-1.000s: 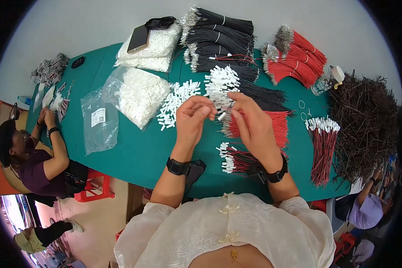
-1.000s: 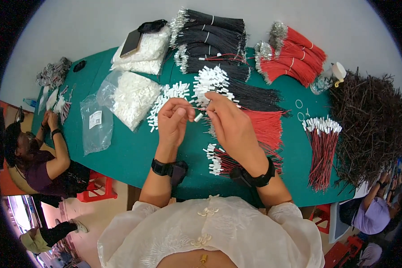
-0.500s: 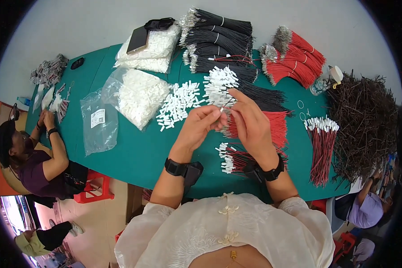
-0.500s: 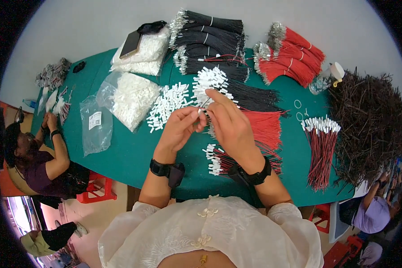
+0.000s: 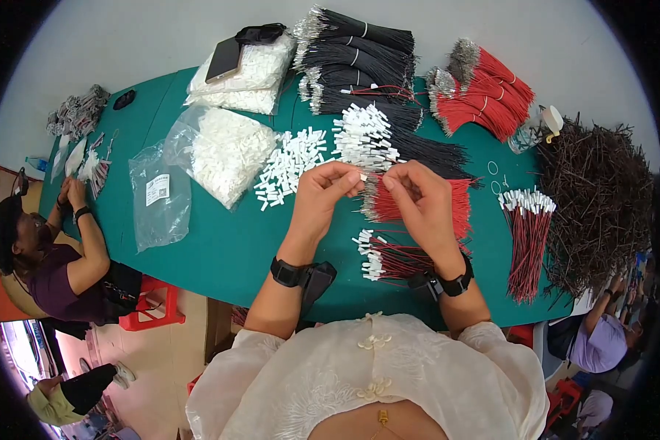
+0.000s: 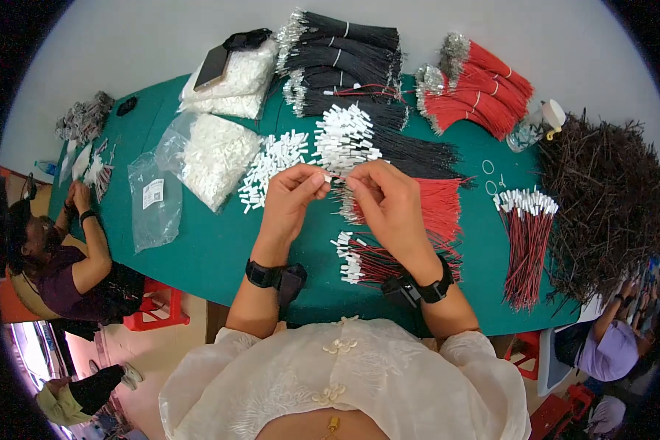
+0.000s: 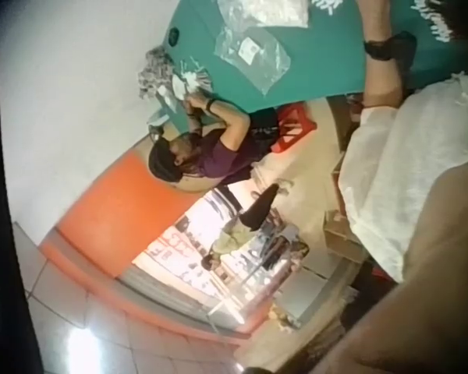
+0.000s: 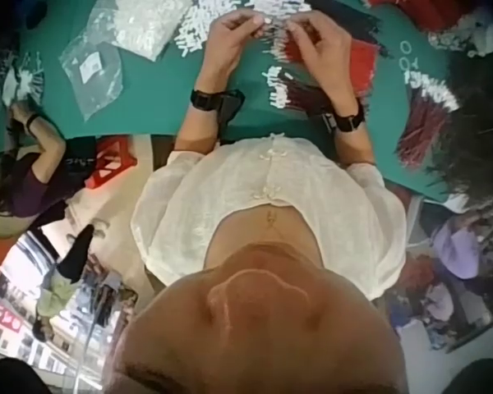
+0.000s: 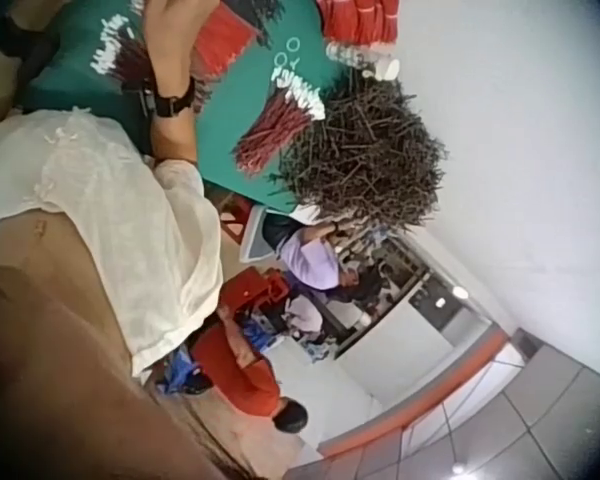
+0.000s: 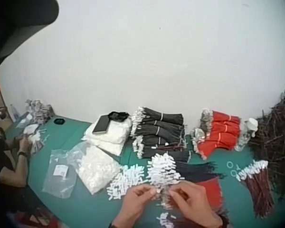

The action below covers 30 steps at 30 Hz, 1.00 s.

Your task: The person picks up a white connector and a red wire, joins them by hand, and places the assembled unit onto a pile, repeating this process throughout the video.

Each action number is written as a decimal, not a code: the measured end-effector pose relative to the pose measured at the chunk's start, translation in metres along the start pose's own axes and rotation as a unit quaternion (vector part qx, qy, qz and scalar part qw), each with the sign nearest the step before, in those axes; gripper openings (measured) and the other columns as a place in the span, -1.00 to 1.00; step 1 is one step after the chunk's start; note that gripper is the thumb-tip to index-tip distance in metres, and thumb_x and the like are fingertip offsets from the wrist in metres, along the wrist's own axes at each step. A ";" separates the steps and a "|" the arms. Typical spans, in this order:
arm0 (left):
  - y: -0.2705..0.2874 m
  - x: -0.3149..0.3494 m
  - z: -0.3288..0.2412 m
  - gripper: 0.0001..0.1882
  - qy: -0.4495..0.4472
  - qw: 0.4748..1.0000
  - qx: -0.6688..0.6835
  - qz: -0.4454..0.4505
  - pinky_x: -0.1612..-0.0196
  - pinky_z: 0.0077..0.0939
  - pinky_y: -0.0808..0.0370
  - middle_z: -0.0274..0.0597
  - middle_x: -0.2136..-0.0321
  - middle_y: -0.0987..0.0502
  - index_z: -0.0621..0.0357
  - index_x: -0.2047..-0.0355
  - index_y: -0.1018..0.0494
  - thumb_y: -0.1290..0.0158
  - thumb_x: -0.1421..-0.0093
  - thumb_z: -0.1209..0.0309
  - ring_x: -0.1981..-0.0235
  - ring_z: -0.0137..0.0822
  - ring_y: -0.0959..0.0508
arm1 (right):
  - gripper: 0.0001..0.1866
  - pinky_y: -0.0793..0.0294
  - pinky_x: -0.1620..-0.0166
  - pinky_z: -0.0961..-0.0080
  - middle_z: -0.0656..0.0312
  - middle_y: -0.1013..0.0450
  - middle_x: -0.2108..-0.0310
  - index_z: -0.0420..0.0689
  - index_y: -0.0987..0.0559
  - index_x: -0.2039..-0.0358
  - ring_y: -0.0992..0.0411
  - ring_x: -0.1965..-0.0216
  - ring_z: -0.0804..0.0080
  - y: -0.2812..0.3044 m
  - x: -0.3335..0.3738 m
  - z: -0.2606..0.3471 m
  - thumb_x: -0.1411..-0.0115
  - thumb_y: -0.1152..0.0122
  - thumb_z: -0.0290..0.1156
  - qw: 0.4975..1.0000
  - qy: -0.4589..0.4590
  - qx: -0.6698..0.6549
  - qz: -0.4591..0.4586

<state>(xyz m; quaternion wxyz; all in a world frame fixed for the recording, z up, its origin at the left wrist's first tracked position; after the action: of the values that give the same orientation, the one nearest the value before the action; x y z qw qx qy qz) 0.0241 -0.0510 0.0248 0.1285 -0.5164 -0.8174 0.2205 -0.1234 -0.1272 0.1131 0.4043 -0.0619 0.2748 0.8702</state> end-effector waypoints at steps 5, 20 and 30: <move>-0.002 -0.002 0.001 -0.84 -0.001 1.000 0.005 0.008 0.26 -0.64 -0.47 -0.26 0.42 -0.63 0.30 0.22 -0.60 -0.18 -0.29 0.43 0.41 -0.53 -0.54 | -0.93 -0.21 0.46 0.70 0.33 -0.46 0.49 -0.29 -0.64 0.31 -0.30 0.51 0.70 0.001 -0.002 -0.005 -0.19 -0.32 -0.58 0.999 0.018 -0.039 -0.012; -0.001 -0.002 0.005 -0.83 0.006 1.000 0.029 0.000 0.29 -0.68 -0.46 -0.28 0.43 -0.63 0.30 0.21 -0.60 -0.16 -0.30 0.42 0.43 -0.55 -0.52 | -0.87 -0.46 0.33 0.57 0.19 -0.54 0.40 -0.26 -0.67 0.35 -0.50 0.39 0.44 0.007 0.005 0.009 -0.05 -0.39 -0.68 0.986 0.132 0.054 -0.081; 0.001 -0.002 0.006 -0.82 0.011 0.999 0.037 0.001 0.29 -0.68 -0.47 -0.26 0.42 -0.63 0.30 0.21 -0.61 -0.17 -0.29 0.42 0.43 -0.54 -0.54 | -0.84 -0.48 0.31 0.51 0.17 -0.53 0.41 -0.25 -0.66 0.35 -0.51 0.35 0.33 0.004 0.008 0.015 -0.01 -0.41 -0.67 0.974 0.168 0.116 -0.094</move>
<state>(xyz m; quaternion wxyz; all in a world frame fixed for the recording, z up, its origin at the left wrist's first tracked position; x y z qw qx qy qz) 0.0229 -0.0538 0.0191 0.1568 -0.5145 -0.8066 0.2450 -0.1304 -0.1163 0.1246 0.4368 -0.1859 0.4310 0.7674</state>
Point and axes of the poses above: each hand's wrist, its own x-axis away from the middle knuckle, its own y-axis out of the back of the hand, z = x × y, the point moved 7 cm from there along -x, towards the middle knuckle
